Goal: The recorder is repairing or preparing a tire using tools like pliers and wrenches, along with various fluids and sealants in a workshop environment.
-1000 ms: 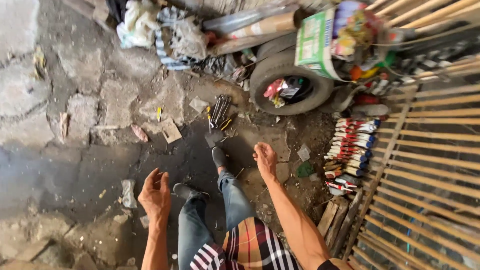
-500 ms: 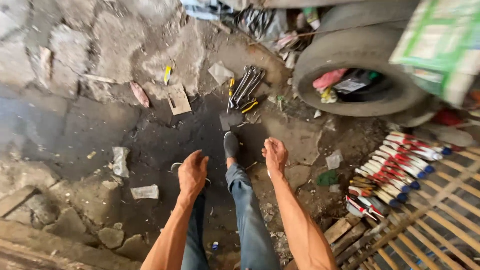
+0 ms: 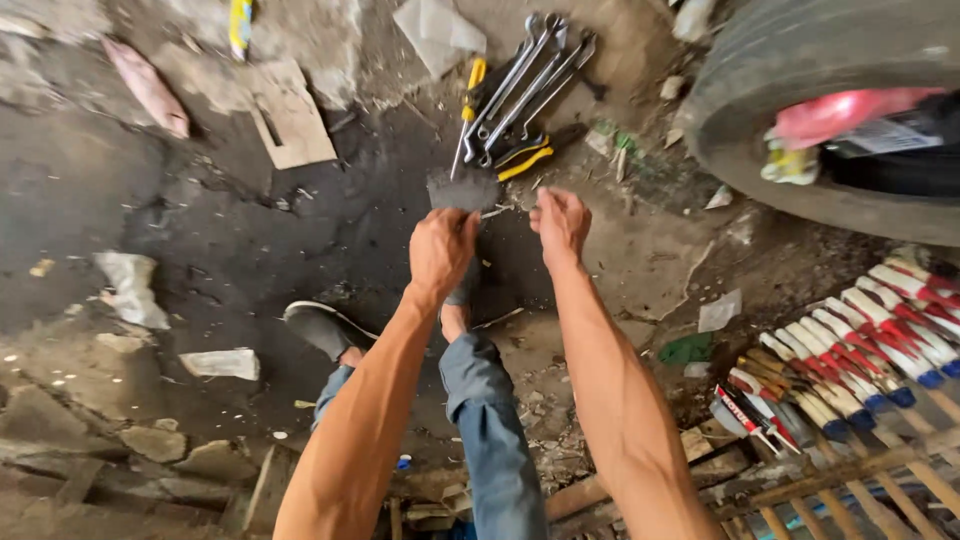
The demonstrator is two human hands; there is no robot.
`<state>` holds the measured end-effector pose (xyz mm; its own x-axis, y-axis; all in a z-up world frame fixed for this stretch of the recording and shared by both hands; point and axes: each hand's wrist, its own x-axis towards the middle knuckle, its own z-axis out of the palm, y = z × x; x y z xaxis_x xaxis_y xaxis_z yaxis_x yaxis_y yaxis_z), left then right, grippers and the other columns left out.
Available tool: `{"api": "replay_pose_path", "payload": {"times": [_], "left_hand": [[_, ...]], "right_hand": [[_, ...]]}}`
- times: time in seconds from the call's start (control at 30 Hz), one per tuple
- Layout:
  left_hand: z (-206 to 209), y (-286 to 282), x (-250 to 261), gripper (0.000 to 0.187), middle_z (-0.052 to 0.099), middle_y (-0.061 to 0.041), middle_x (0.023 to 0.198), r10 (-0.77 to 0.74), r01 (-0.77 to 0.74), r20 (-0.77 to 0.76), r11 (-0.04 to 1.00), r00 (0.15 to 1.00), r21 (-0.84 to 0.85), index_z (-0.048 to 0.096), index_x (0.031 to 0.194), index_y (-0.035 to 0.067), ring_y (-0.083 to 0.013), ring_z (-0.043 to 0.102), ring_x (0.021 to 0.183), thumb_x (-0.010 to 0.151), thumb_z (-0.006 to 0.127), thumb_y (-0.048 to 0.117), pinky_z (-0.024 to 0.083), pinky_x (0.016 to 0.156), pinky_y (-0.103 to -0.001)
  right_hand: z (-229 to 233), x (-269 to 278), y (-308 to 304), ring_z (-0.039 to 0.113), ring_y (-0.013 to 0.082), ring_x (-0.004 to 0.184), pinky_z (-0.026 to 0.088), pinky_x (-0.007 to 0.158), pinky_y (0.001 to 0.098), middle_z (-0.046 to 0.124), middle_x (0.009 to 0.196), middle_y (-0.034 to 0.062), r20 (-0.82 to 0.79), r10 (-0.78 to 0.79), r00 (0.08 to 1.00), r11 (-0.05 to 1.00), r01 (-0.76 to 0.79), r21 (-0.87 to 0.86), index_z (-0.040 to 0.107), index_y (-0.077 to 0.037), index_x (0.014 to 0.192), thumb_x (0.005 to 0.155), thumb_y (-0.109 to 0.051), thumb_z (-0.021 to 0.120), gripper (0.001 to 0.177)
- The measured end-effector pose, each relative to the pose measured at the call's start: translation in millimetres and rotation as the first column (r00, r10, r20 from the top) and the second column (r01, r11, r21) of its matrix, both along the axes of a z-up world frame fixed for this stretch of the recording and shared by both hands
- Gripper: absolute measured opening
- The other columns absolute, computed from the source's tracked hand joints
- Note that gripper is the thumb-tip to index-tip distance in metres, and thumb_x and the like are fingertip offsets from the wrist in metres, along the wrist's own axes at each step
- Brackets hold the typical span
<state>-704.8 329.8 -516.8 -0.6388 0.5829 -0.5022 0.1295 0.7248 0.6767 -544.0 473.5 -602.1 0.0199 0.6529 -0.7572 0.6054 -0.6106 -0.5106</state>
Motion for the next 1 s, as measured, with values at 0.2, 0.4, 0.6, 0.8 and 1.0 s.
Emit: {"api": "replay_pose_path", "payload": {"times": [0.2, 0.4, 0.6, 0.8, 1.0], "left_hand": [[-48.4, 10.6, 6.4, 0.022, 0.072, -0.021, 0.094, 0.069, -0.069, 0.059, 0.998, 0.996, -0.001, 0.076, 0.097, 0.003, -0.0404, 0.070, 0.082, 0.096, 0.071, 0.025, 0.056, 0.075, -0.047], [-69.1, 3.9, 13.7, 0.027, 0.072, -0.020, 0.107, 0.149, -0.153, 0.137, 0.988, 0.979, 0.023, 0.072, 0.112, 0.003, -0.0388, 0.072, 0.089, 0.095, 0.070, 0.024, 0.057, 0.080, -0.046], [-79.2, -1.1, 28.4, 0.030, 0.072, -0.021, 0.109, 0.171, -0.179, 0.138, 0.983, 0.976, 0.045, 0.069, 0.118, 0.003, -0.0407, 0.070, 0.099, 0.095, 0.071, 0.023, 0.056, 0.086, -0.047], [-55.3, -2.7, 31.1, 0.031, 0.071, -0.022, 0.109, 0.188, -0.196, 0.163, 0.980, 0.969, 0.038, 0.068, 0.118, 0.002, -0.0419, 0.068, 0.099, 0.094, 0.072, 0.021, 0.054, 0.086, -0.049], [9.3, -4.1, 27.2, 0.037, 0.068, -0.025, 0.108, 0.240, -0.252, 0.134, 0.964, 0.962, 0.087, 0.065, 0.121, 0.003, -0.0444, 0.066, 0.100, 0.087, 0.073, 0.015, 0.053, 0.086, -0.051]], "right_hand": [[-72.6, -25.9, 8.2, 0.063, 0.0172, 0.058, 0.051, 0.047, 0.0320, 0.069, 0.083, 0.0149, 0.151, 0.090, 0.984, 0.995, -0.084, -0.047, 0.065, 0.010, 0.102, 0.089, -0.038, 0.080, 0.052], [-90.2, -65.5, 11.4, 0.067, 0.0222, 0.056, 0.053, 0.044, 0.0358, 0.070, 0.078, 0.0170, 0.441, 0.077, 0.894, 0.997, -0.082, -0.008, 0.066, 0.010, 0.090, 0.080, -0.054, 0.081, 0.066], [-92.9, -71.2, 14.9, 0.066, 0.0223, 0.054, 0.053, 0.041, 0.0335, 0.070, 0.079, 0.0156, 0.432, -0.001, 0.902, 0.996, 0.040, -0.081, 0.066, 0.006, 0.091, 0.072, -0.051, 0.081, 0.062], [-76.8, -44.2, 8.7, 0.058, 0.0200, 0.049, 0.045, 0.039, 0.0309, 0.066, 0.069, 0.0143, 0.220, 0.029, 0.975, 0.995, -0.007, -0.099, 0.066, 0.006, 0.090, 0.078, -0.044, 0.077, 0.053], [47.6, -76.7, -18.0, 0.066, 0.0167, 0.055, 0.056, 0.045, 0.0312, 0.070, 0.072, 0.0080, 0.047, 0.237, 0.970, 0.971, -0.234, -0.057, 0.071, 0.003, 0.084, 0.080, -0.040, 0.078, 0.044]]}}
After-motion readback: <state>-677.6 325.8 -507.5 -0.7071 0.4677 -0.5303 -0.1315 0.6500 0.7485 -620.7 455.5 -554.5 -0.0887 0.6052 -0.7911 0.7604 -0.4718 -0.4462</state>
